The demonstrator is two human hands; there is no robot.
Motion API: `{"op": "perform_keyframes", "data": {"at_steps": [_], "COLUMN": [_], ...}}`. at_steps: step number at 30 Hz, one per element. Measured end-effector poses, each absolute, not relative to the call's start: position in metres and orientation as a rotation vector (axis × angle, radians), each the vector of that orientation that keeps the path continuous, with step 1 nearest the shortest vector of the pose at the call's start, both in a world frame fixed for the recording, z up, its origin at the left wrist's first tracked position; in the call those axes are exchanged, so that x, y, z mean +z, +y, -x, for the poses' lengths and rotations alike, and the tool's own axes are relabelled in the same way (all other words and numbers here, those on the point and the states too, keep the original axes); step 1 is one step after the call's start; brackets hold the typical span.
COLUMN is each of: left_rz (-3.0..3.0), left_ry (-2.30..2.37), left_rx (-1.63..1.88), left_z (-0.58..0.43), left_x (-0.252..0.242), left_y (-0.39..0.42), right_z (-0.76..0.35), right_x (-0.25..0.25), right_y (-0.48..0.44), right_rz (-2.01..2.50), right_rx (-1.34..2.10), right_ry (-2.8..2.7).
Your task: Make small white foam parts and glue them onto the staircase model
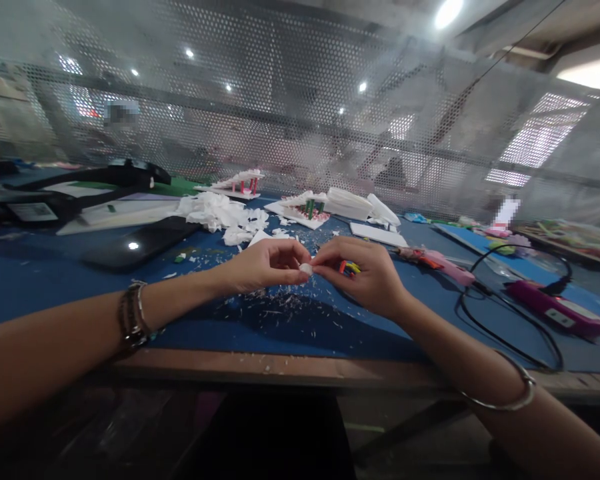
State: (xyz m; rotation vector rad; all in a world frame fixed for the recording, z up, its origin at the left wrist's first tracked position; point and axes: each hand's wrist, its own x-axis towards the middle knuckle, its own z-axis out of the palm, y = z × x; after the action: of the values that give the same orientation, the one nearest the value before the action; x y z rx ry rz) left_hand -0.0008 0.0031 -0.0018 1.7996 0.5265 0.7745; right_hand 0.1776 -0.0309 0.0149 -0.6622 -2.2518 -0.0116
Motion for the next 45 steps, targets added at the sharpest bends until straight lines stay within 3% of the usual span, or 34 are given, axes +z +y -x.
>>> {"op": "perform_keyframes", "data": {"at_steps": [23,45], "left_rz": [-2.025,-1.898], "left_ry": [0.667,0.694], "left_rx": [0.894,0.794], "left_z": [-0.0029,-0.0032], "left_x": [-0.0016,-0.0055], "left_y": [0.0004,0.0055], "right_z": [-0.1784,-0.1807], "right_x": [0.0142,0.0128], "right_y": [-0.0288,-0.0268], "right_rz": [0.737,0.930], "right_rx": [-0.121,-0.181], "right_ry": [-2.271,-2.211]}}
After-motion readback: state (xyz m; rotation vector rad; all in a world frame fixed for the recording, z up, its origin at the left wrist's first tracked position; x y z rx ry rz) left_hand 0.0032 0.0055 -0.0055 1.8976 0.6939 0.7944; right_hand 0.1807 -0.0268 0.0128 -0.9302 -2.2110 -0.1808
